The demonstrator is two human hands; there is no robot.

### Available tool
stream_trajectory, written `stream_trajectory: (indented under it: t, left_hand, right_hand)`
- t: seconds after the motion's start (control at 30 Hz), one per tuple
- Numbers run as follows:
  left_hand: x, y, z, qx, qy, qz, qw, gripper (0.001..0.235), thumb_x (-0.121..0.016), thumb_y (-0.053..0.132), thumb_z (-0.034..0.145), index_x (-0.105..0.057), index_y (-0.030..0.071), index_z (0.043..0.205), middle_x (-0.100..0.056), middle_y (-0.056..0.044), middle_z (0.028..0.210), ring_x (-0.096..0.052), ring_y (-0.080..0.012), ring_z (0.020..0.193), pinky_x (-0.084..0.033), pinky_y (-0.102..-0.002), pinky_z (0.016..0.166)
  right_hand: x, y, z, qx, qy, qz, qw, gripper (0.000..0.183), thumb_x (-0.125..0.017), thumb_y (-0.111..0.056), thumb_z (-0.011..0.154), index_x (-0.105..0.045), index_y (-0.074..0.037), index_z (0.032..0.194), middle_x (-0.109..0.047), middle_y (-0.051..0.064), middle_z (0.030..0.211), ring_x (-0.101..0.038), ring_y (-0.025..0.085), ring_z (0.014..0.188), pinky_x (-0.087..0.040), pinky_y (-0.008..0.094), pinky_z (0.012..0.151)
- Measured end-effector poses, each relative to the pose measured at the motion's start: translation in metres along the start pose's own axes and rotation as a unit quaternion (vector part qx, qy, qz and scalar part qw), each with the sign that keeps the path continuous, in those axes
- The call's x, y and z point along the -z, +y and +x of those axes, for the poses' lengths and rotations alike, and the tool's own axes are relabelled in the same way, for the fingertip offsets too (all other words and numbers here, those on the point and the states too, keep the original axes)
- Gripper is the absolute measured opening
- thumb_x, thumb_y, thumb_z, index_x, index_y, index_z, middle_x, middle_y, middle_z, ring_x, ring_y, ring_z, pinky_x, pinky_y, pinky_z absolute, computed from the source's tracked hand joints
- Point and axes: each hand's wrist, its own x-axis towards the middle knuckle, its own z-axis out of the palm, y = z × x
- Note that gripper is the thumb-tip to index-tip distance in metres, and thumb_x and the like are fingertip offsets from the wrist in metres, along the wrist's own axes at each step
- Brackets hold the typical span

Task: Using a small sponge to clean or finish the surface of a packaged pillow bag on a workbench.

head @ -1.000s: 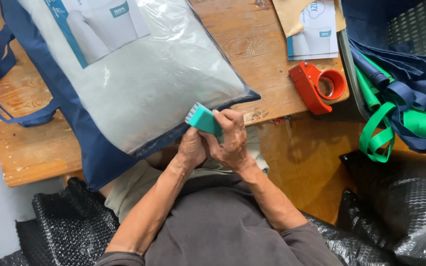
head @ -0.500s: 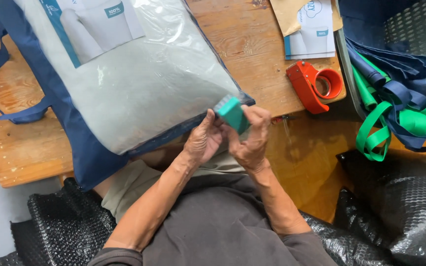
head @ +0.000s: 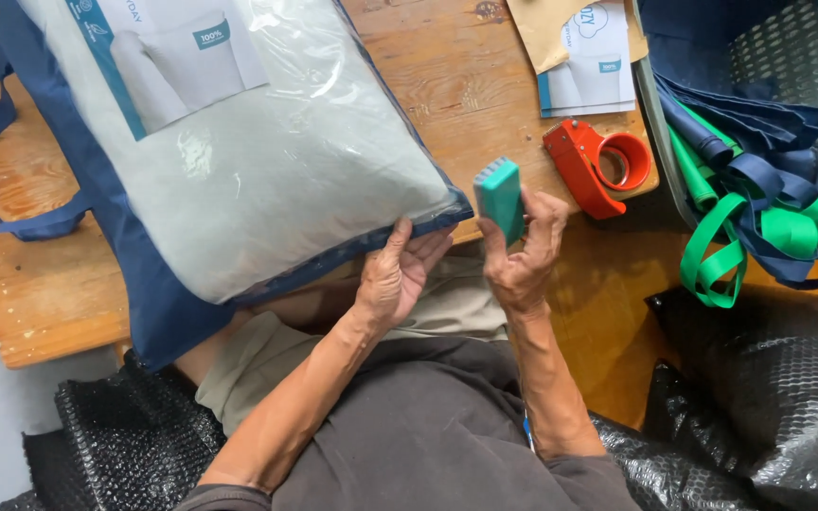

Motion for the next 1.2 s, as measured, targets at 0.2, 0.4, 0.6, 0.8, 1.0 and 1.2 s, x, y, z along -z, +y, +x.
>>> stream_trajectory:
  t: [0.2,0.4,0.6,0.8,1.0,1.2]
  left_hand:
    - [0.076,-0.048,0.035,-0.034,0.066,0.041,0.996,0.019,-0.07,0.011,0.098,-0.073,-0.007,0.105,-0.075,-0.023,0.107,-0.074,-0.0287,0.098,-0.052,-0.048,0.108]
    - [0.036,0.005,-0.017,-0.028,0.067,0.062,0.995,0.016,-0.065,0.006,0.098,-0.072,-0.002,0.11,-0.075,-0.025,0.107,-0.074,-0.0382,0.102,-0.051,-0.062,0.107]
    - [0.087,0.063,-0.086,-0.095,0.148,0.139,0.975,0.014,-0.062,0.002,0.095,-0.074,-0.004,0.091,-0.076,-0.027,0.089,-0.077,-0.0428,0.082,-0.061,-0.067,0.082]
    - [0.137,0.081,-0.126,-0.139,0.163,0.169,0.962,0.011,-0.061,0.007,0.099,-0.067,0.001,0.091,-0.077,-0.027,0.088,-0.078,-0.039,0.079,-0.066,-0.059,0.072]
    - [0.119,0.081,-0.132,-0.233,0.187,0.23,0.926,0.008,-0.067,0.012,0.096,-0.063,0.006,0.098,-0.076,-0.018,0.083,-0.079,-0.0257,0.076,-0.066,-0.043,0.064]
    - [0.074,0.117,-0.156,-0.209,0.247,0.279,0.904,0.006,-0.063,0.012,0.101,-0.061,0.006,0.101,-0.078,-0.016,0.084,-0.078,-0.0222,0.072,-0.066,-0.034,0.058]
  right_hand:
    - [-0.033,-0.019,-0.012,0.052,-0.066,0.019,0.996,0.055,-0.081,-0.032,0.087,-0.065,-0.002,0.131,-0.058,0.013,0.112,-0.063,0.034,0.101,-0.051,0.043,0.089]
    - [-0.019,0.04,-0.005,-0.046,-0.031,0.026,0.998,0.051,-0.079,-0.025,0.095,-0.058,0.003,0.132,-0.053,0.019,0.114,-0.059,0.037,0.099,-0.049,0.046,0.084]
    - [-0.021,0.027,-0.017,-0.107,-0.024,0.104,0.989,0.051,-0.076,-0.031,0.097,-0.06,0.001,0.133,-0.056,0.014,0.113,-0.063,0.029,0.094,-0.053,0.041,0.079]
    - [-0.055,-0.045,-0.024,0.039,-0.089,0.176,0.98,0.056,-0.079,-0.03,0.089,-0.06,0.003,0.131,-0.06,0.017,0.113,-0.063,0.035,0.096,-0.054,0.043,0.08]
    - [-0.088,-0.123,-0.065,0.23,-0.172,0.262,0.921,0.041,-0.078,-0.024,0.087,-0.071,-0.005,0.123,-0.064,0.015,0.11,-0.067,0.034,0.092,-0.056,0.046,0.083]
    - [-0.159,-0.028,0.005,0.147,-0.074,0.187,0.968,0.044,-0.072,-0.011,0.093,-0.056,0.005,0.13,-0.056,0.018,0.107,-0.061,0.036,0.097,-0.053,0.042,0.083]
